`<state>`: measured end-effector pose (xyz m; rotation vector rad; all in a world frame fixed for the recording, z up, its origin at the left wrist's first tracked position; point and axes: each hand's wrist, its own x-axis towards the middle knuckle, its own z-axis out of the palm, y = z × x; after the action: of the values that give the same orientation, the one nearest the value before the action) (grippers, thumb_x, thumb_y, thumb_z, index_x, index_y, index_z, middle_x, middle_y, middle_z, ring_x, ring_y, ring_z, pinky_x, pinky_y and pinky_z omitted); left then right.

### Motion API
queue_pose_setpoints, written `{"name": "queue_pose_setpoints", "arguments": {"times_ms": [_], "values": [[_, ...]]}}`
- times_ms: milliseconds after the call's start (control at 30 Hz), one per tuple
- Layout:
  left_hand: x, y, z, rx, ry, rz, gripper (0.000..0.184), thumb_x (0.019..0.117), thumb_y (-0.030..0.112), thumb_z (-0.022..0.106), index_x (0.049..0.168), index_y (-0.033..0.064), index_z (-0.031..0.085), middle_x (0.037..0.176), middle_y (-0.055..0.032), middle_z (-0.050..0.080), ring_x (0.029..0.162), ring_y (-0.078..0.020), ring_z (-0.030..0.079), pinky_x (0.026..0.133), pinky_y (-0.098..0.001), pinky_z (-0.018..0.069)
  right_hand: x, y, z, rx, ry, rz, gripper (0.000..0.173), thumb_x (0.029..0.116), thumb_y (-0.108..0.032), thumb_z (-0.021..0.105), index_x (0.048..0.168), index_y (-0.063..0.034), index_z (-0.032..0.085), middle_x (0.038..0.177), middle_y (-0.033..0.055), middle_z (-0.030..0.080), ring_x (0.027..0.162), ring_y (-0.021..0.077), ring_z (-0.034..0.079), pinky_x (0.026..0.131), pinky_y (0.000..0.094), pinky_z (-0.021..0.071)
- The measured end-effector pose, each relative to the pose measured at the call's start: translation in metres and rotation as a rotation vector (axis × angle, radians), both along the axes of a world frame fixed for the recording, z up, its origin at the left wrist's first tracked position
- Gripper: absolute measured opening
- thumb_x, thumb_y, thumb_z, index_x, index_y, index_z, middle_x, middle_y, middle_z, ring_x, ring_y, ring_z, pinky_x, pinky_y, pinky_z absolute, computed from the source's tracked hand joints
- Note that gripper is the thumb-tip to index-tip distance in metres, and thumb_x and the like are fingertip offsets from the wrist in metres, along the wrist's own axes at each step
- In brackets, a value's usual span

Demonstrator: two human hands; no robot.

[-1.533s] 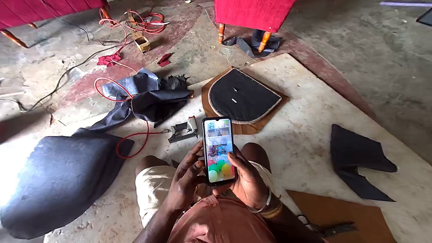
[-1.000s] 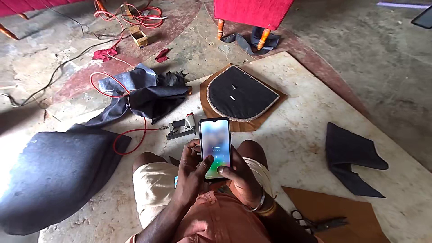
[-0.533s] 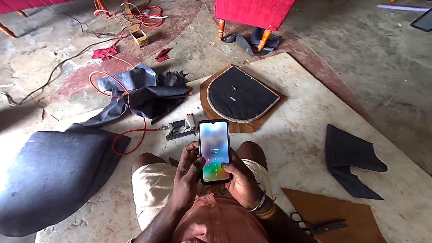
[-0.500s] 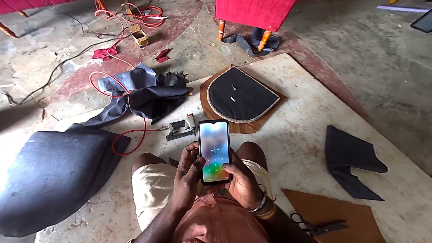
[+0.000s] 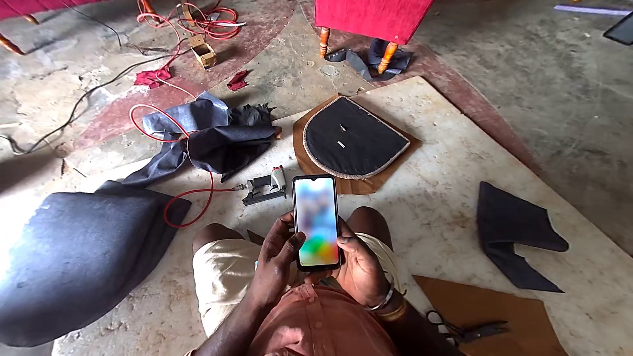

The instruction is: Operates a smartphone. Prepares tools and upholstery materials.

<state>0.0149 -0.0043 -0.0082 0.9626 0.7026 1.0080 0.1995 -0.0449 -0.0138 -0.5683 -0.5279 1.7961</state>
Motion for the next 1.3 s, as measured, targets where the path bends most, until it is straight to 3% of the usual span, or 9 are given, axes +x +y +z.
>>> {"name": "queue_pose_setpoints", "arguments": {"times_ms": [333,667,833,1300], "values": [[-0.0035,-0.0031,-0.0021,-0.007,-0.041,-0.056,0.048,0.0999,0.012,0.049,0.146,-0.0005,0.043,0.124,-0.0217,0.063,0.108,-0.0288,0.068,0.090,-0.0432,0.0597,0.0033,-0.0012,-0.0039,0.033,0.021,0.012,0.049,0.1008,-0.023,0.048,0.149,-0.0170,0.041,0.129,0.0237,0.062,0.109,0.0423,0.069,0.078,0.0590,0.0621],[-0.0052,-0.0042,-0.0046,-0.032,-0.079,-0.063,0.049,0.0976,0.010,0.048,0.146,0.0022,0.044,0.123,-0.0201,0.064,0.105,-0.0264,0.068,0.088,-0.0415,0.0599,0.0034,0.0000,-0.0029,0.033,-0.003,0.019,0.050,0.0998,-0.020,0.051,0.148,-0.0156,0.041,0.128,0.0240,0.063,0.107,0.0428,0.070,0.077,0.0592,0.0628],[-0.0040,-0.0043,-0.0040,-0.032,-0.081,-0.055,0.049,0.0965,0.010,0.048,0.145,0.0026,0.044,0.129,-0.0215,0.061,0.112,-0.0290,0.066,0.092,-0.0443,0.0584,0.0028,0.0008,-0.0011,0.017,-0.048,0.015,0.054,0.0975,-0.015,0.047,0.150,-0.0133,0.036,0.131,0.0239,0.060,0.109,0.0431,0.069,0.075,0.0599,0.0628],[-0.0038,-0.0055,-0.0082,-0.053,-0.096,-0.054,0.049,0.0961,0.010,0.049,0.144,0.0038,0.046,0.129,-0.0218,0.061,0.112,-0.0290,0.066,0.093,-0.0445,0.0578,0.0026,-0.0006,-0.0033,-0.005,-0.055,0.016,0.055,0.0968,-0.015,0.052,0.149,-0.0134,0.038,0.129,0.0243,0.061,0.108,0.0430,0.069,0.075,0.0599,0.0629]]}}
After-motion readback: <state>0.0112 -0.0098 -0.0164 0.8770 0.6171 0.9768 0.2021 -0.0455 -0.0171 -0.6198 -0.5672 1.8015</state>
